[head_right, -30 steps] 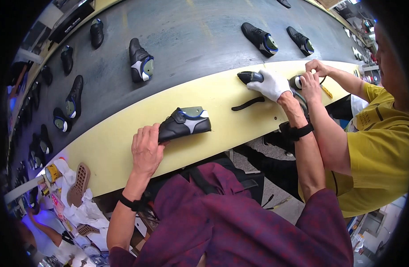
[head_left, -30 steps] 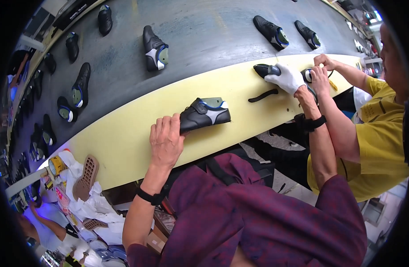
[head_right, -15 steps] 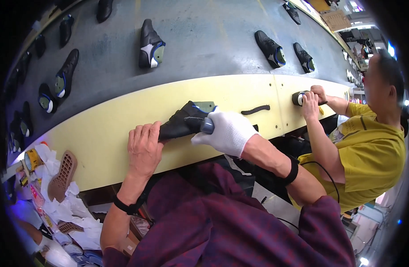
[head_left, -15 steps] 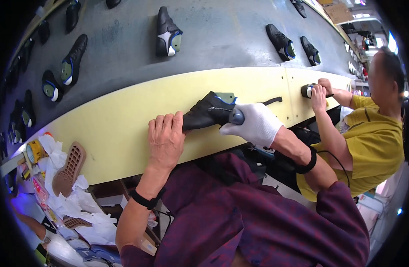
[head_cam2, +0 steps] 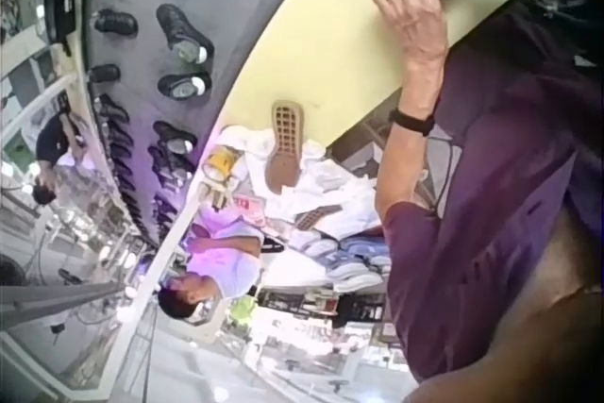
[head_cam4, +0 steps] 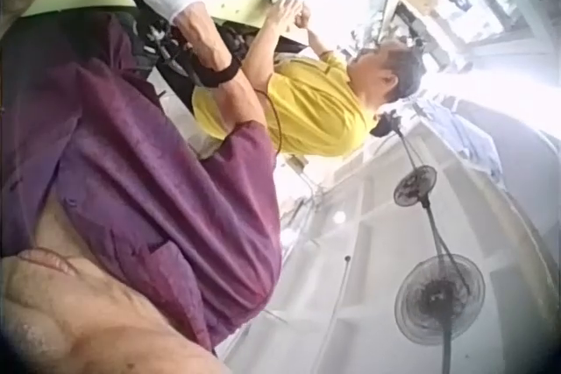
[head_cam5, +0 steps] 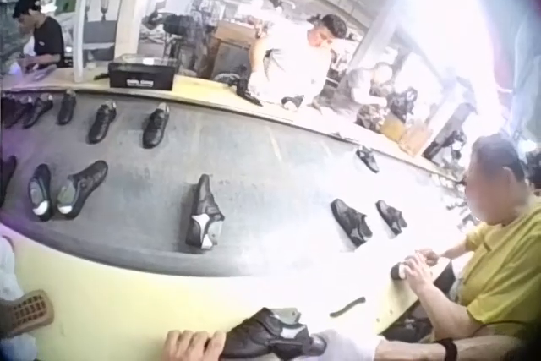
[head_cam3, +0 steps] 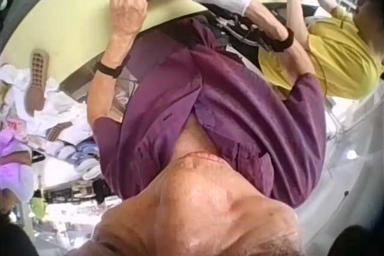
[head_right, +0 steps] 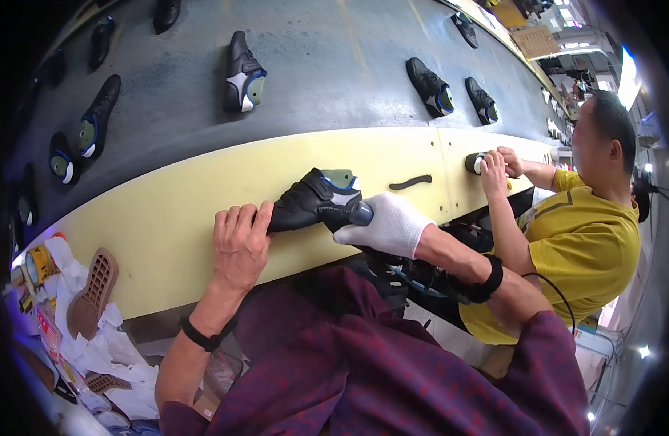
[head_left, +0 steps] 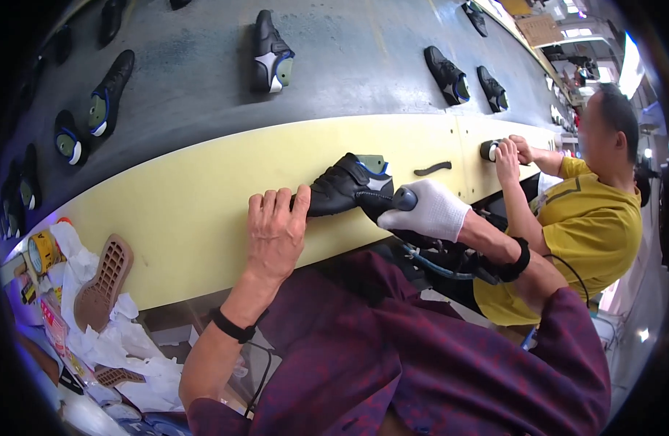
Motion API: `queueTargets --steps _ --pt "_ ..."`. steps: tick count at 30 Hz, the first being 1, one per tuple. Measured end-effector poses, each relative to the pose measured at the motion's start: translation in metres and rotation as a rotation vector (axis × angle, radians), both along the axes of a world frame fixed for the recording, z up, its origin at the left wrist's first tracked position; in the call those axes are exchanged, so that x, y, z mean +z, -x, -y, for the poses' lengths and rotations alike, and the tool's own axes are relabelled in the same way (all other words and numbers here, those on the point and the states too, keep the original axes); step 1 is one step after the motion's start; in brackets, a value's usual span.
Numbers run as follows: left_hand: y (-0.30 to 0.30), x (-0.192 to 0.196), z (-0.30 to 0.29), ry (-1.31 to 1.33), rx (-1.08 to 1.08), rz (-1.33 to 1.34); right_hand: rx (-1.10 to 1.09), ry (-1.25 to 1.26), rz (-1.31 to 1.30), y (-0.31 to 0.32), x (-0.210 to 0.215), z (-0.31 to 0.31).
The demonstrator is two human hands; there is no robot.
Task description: Checking and finishing shoe uppers on a conveyor belt assembly line.
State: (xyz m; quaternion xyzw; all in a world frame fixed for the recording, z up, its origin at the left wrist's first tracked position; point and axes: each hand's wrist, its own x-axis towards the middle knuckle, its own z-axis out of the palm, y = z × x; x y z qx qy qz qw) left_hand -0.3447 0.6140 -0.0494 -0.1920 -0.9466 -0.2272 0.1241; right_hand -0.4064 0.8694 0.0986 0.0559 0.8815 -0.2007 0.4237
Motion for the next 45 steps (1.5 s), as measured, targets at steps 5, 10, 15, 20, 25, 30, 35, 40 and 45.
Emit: queueTargets --steps 5,10,15,20,25,30,35,40,45 --pt "0.003 0.006 0.012 -0.197 -0.170 0.118 0.074 -0.096 0.033 -0.003 0.005 0.004" --pt "0.003 0.001 0.012 -0.194 -0.182 0.145 0.010 -0.044 -0.001 -0.007 0.004 -0.001" --pt "0.004 0.008 0.011 -0.198 -0.192 0.192 -0.019 0.006 0.021 0.011 0.003 0.005" --pt "0.019 0.012 0.016 -0.278 -0.247 0.232 -0.030 -0.037 -0.021 0.017 -0.001 0.006" --pt "0.020 0.011 0.018 -0.264 -0.259 0.238 0.075 -0.038 -0.025 0.019 0.008 0.009" --pt "0.022 0.018 0.018 -0.270 -0.259 0.240 0.031 -0.083 0.032 0.017 0.006 0.012" --pt "0.020 0.017 0.028 -0.234 -0.276 0.214 -0.007 -0.021 -0.191 0.018 0.005 -0.006" --pt "0.030 0.047 0.065 -0.108 -0.285 0.274 -0.285 -0.119 -0.278 0.073 -0.020 -0.077" --pt "0.005 0.055 -0.005 -0.031 -0.259 0.209 -0.233 0.023 -0.505 0.102 -0.096 -0.156"
